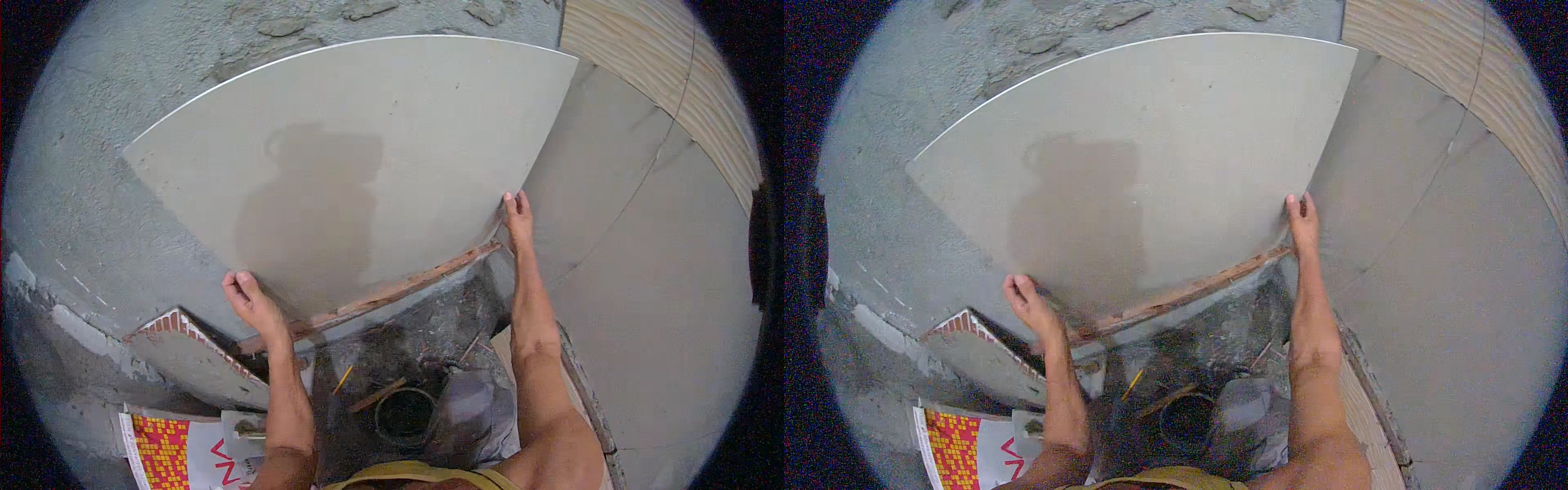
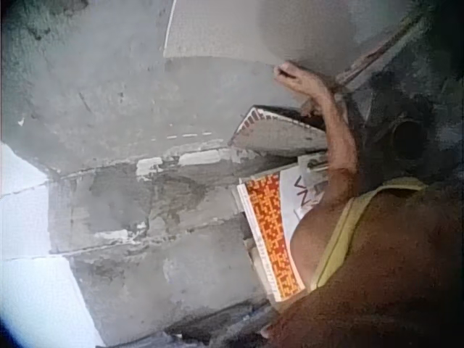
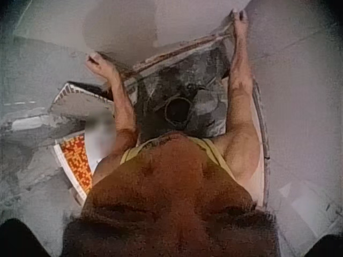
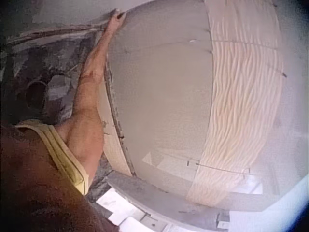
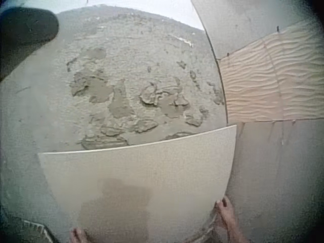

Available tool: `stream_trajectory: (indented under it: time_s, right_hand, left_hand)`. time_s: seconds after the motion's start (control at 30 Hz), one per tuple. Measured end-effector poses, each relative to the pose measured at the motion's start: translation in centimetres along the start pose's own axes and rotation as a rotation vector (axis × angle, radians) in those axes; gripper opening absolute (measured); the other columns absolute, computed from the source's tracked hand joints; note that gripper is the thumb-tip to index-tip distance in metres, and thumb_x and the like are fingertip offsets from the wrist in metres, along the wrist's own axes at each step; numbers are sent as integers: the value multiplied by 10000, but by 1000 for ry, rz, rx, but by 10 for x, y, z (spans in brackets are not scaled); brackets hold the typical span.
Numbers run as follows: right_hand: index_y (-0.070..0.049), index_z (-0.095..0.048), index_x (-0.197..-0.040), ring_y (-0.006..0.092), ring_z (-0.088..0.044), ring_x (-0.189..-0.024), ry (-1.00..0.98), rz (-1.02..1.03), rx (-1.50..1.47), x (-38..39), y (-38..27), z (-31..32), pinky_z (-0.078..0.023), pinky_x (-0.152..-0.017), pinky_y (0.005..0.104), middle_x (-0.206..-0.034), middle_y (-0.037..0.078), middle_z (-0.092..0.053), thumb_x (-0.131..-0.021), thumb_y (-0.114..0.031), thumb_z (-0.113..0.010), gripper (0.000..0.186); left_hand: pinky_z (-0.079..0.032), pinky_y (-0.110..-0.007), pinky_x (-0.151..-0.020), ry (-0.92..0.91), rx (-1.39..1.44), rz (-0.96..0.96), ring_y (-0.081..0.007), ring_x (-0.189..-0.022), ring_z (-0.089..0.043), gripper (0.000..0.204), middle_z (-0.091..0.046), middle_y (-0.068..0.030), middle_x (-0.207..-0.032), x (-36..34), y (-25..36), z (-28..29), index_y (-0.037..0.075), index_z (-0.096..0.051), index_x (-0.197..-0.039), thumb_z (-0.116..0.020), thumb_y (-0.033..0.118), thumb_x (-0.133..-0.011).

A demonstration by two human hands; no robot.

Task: Applying mortar to the back of a porcelain tile and fixing it to a wall.

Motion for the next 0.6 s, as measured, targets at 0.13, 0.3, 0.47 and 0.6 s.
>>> stream_trajectory:
  time_s: [0.13,0.3,0.47,0.6]
  right_hand:
    - [-12,-370,-1409,299,-478,-1231,-66,-8,3,-7,19,1,-441,-961,407,-1355,210,-473,-865,-478,-637,764]
    - [11,-398,-1375,257,-533,-1115,-46,44,-65,-11,36,15,-479,-896,392,-1252,173,-533,-867,-459,-638,733]
    - [-47,-437,-1342,221,-546,-1072,-110,3,-206,15,28,12,-517,-806,390,-1215,96,-555,-899,-397,-623,594]
    - [-62,-478,-1315,209,-552,-1052,-130,-19,-177,41,14,6,-530,-735,376,-1207,92,-562,-892,-396,-640,563]
  left_hand:
    - [-345,-343,-957,143,35,101,-195,-1065,-438,447,-488,-81,-1152,6,-18,9,-2,-430,-1245,-504,345,-973]
    - [-313,-376,-1032,155,198,175,-228,-1182,-407,584,-427,-130,-1318,16,-26,14,-26,-321,-1374,-502,355,-970]
    - [-374,-402,-923,277,184,103,-254,-1016,-458,494,-489,-126,-1122,21,41,27,-9,-451,-1202,-544,398,-938]
    - [-359,-413,-983,164,94,-16,-229,-1105,-439,444,-486,-118,-1209,-6,72,57,0,-461,-1218,-513,357,-959]
Point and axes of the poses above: each hand's wrist, its own x-axis away from the middle knuckle, its own z-axis out of the back of the hand, y = z × x, the point moved 7 cm from there along -x, towards the middle knuckle
